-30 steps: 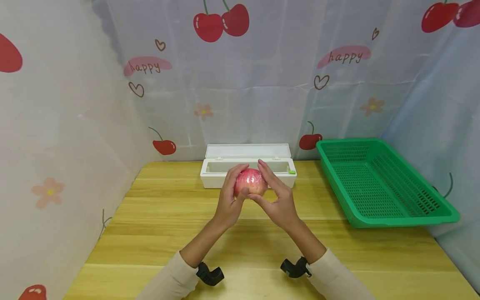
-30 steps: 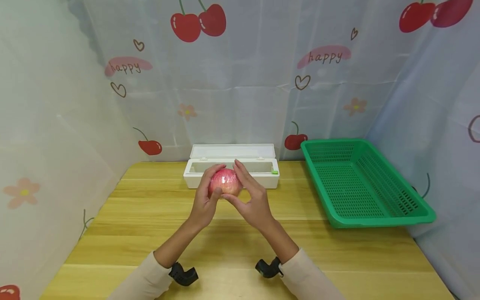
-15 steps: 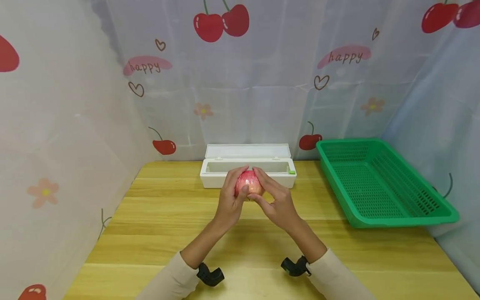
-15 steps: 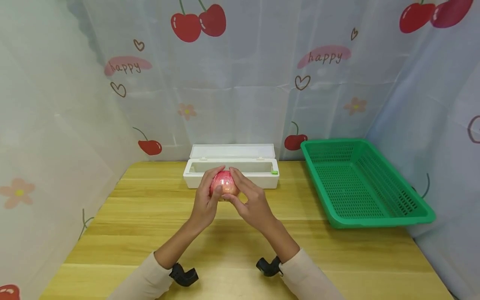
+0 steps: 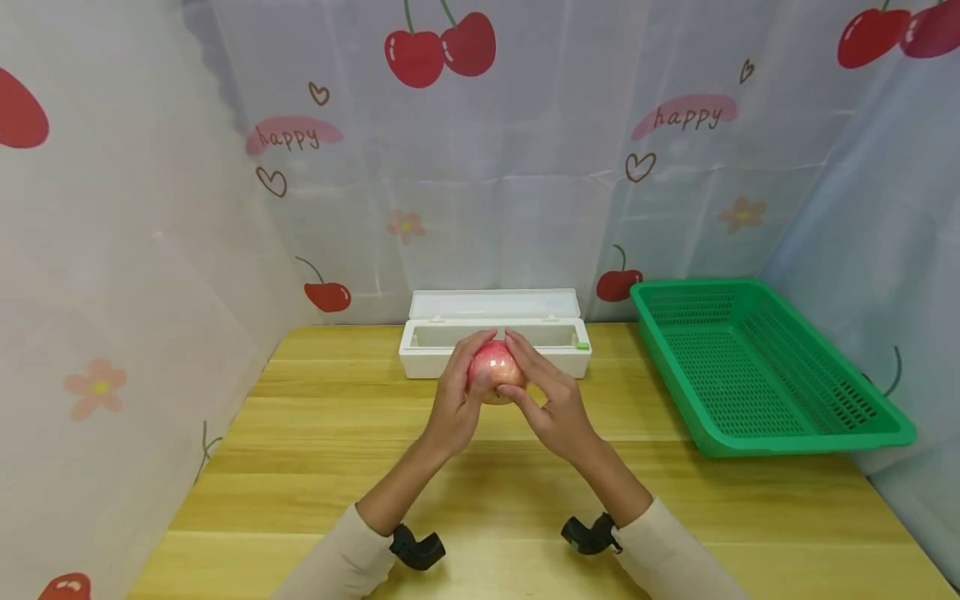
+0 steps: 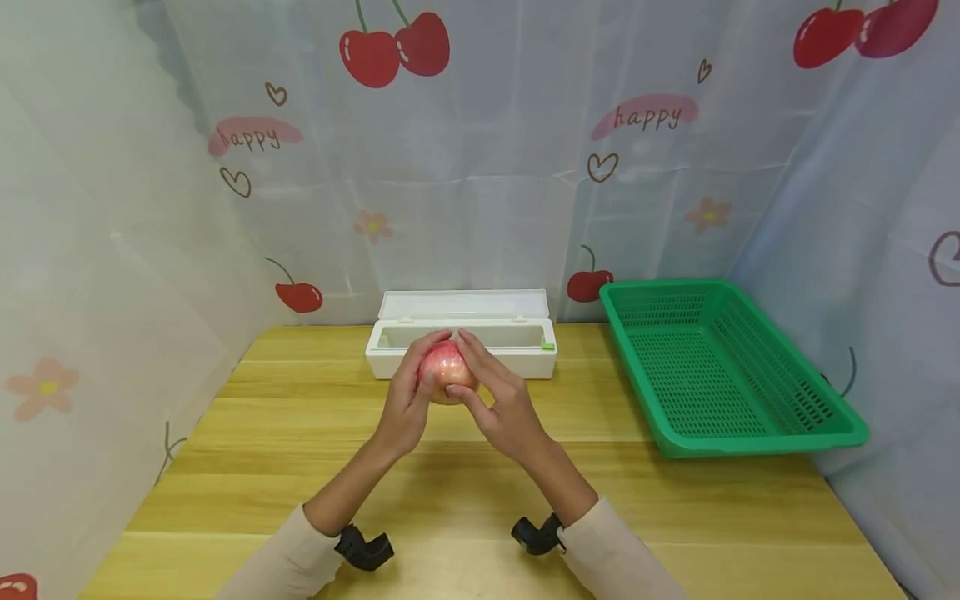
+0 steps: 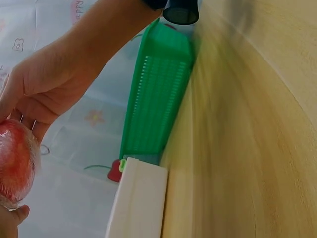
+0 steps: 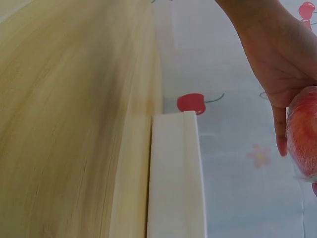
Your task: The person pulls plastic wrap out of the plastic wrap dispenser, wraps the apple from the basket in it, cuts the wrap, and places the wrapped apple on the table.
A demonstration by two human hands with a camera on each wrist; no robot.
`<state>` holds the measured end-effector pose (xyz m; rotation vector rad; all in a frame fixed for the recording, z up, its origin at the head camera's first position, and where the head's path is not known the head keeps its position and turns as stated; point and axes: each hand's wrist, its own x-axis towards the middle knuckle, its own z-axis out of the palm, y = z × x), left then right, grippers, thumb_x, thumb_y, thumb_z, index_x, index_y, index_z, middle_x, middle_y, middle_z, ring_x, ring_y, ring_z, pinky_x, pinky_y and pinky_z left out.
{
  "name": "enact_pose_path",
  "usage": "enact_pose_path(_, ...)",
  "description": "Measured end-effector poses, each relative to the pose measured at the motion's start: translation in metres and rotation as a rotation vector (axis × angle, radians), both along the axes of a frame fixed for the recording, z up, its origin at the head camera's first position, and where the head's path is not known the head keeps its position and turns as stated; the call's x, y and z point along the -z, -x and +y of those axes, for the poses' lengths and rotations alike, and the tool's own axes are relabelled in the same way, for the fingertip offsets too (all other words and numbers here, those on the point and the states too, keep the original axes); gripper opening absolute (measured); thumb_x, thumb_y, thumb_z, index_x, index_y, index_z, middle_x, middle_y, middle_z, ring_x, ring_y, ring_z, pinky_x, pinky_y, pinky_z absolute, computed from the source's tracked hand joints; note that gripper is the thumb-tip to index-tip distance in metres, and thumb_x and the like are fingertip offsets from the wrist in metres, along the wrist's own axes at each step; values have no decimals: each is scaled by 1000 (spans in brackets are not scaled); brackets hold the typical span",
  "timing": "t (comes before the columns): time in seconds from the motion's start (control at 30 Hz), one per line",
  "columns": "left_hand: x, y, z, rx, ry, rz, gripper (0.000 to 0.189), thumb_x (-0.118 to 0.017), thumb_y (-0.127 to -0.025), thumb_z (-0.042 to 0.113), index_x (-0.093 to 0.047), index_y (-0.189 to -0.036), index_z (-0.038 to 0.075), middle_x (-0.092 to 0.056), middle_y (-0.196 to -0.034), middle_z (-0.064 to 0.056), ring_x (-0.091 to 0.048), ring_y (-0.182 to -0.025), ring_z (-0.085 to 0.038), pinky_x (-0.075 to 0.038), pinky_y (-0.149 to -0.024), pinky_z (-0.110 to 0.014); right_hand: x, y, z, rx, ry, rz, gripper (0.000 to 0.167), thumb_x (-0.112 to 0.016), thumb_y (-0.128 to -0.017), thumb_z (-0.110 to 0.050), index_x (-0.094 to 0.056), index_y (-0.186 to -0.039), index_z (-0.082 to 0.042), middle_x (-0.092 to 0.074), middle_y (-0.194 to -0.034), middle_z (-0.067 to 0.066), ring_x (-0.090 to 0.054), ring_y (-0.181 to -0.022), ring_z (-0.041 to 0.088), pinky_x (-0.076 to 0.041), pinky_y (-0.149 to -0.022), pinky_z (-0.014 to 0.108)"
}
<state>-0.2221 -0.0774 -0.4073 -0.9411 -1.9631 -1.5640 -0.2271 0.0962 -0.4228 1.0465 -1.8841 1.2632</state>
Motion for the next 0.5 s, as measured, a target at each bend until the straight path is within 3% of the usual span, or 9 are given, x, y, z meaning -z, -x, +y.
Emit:
enact_pose_path(0.1, 11, 11, -1, 4, 4, 13, 42, -49, -109, 22, -48, -146, 2, -49, -144, -17, -53, -125, -29, -52, -99, -34, -1, 0, -1, -13, 10, 0, 56, -63, -100, -26, -51, -145, 5, -50, -149, 23, -50, -136, 35, -47, -106, 34)
enact_pose_path(0.2, 16, 16, -2, 14, -5, 31, 44, -48, -109, 32, -50, -145, 7, -49, -145, -12, -53, -127, -28, -53, -100, -36, -1, -1, -2, -19, 17, 6, 53, -63, -101, -24, -52, -144, 5, -51, -148, 24, -51, -135, 35, -47, -105, 34)
enact_pose_path(0.3, 17, 16, -2, 30, -16, 26, 47, -46, -108, 41, -52, -144, 11, -50, -145, -8, -54, -127, -27, -53, -100, -37, -1, -2, -3, -14, 17, -4, 51, -68, -97, -11, -53, -143, 4, -52, -147, 23, -52, -134, 35, -47, -105, 34)
enact_pose_path(0.5, -8, -9, 4, 16, -24, -32, 34, -50, -105, 0, -52, -138, -4, -51, -138, -21, -55, -123, -31, -53, -100, -35, 0, -3, -1, 8, 7, -41, 63, -74, -82, 14, -56, -141, 4, -55, -145, 21, -53, -133, 34, -47, -105, 33)
